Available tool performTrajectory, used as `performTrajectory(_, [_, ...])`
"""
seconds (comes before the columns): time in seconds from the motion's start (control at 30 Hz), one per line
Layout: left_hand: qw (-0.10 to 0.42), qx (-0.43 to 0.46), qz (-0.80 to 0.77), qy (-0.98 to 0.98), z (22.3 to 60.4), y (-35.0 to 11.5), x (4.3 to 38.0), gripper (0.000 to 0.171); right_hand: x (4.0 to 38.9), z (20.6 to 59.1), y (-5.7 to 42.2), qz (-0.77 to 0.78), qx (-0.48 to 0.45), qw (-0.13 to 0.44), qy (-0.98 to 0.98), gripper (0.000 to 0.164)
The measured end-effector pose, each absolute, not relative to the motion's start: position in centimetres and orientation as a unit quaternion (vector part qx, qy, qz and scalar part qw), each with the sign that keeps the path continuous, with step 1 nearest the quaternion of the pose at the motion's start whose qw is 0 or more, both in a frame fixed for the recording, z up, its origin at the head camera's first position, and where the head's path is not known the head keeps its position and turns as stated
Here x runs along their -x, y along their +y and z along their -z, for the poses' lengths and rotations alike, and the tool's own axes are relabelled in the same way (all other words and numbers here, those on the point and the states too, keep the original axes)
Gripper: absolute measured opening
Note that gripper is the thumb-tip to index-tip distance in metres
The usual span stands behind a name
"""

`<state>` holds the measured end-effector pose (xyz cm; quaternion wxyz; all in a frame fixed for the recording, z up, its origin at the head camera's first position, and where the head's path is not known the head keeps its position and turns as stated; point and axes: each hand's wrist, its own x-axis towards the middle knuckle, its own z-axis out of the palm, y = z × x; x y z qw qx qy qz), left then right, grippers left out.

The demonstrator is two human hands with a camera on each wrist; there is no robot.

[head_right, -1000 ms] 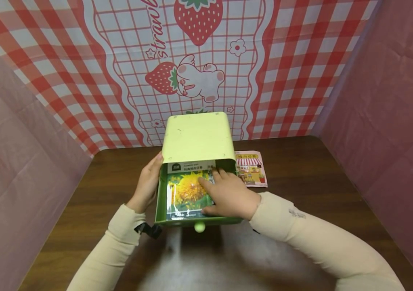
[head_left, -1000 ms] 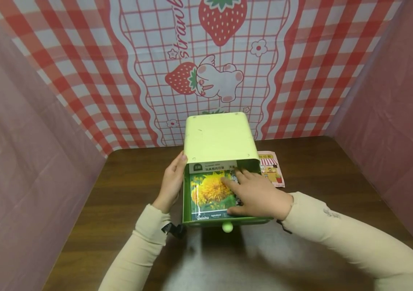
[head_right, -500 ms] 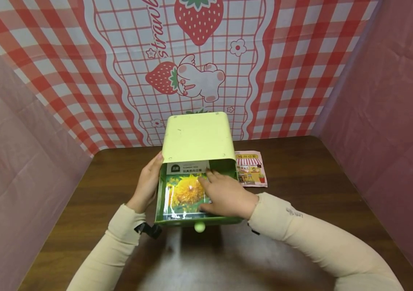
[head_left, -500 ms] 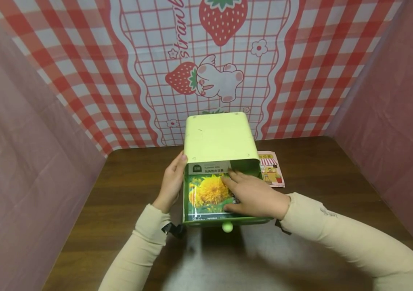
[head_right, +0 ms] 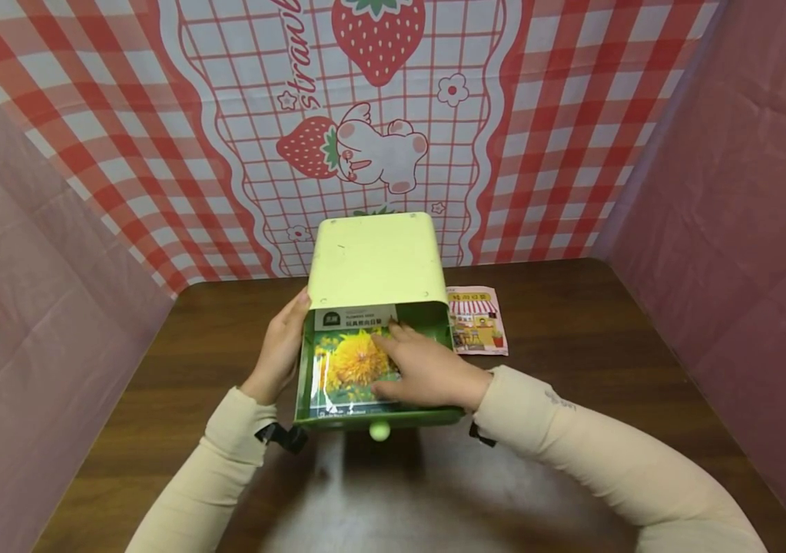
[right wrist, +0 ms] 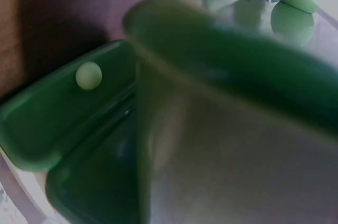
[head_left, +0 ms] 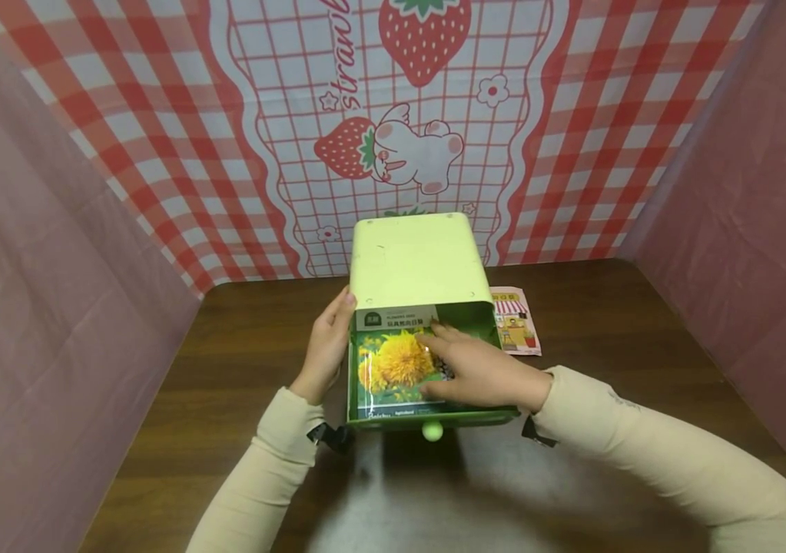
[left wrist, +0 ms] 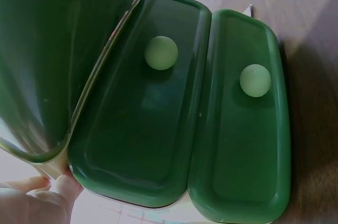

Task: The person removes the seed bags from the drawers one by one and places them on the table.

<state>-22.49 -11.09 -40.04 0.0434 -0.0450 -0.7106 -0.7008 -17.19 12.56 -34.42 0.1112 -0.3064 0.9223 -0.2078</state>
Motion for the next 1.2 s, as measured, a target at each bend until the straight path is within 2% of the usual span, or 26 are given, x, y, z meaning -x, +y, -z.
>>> performTrajectory(0.13, [0.043,0.045,0.701,-0.71,40.0,-11.08,22.49,0.056,17.32,34.32,12.59,0.255,0.288,0.124,0.915,0.074])
performTrajectory(0.47, [0.034,0.04,0.704,-0.708,40.01,-11.11,22.41,0.056,17.33,34.45,12.66,0.32,0.262,0.098,0.905,0.076])
performTrajectory(0.8, [0.044,0.045,0.698,-0.713,39.97,-11.11,22.45,0.056,17.5,34.58,12.64,0.465,0.186,0.13,0.856,0.079])
performTrajectory(1.0, [0.038,0.043,0.697,-0.715,40.03,-11.18,22.41,0.057,17.74,34.25,12.5,0.47,0.145,0.139,0.859,0.078])
performTrajectory(1.2, [0.031,0.036,0.698,-0.715,40.07,-11.23,22.42,0.058,18.06,34.13,12.66,0.461,0.16,0.118,0.865,0.074])
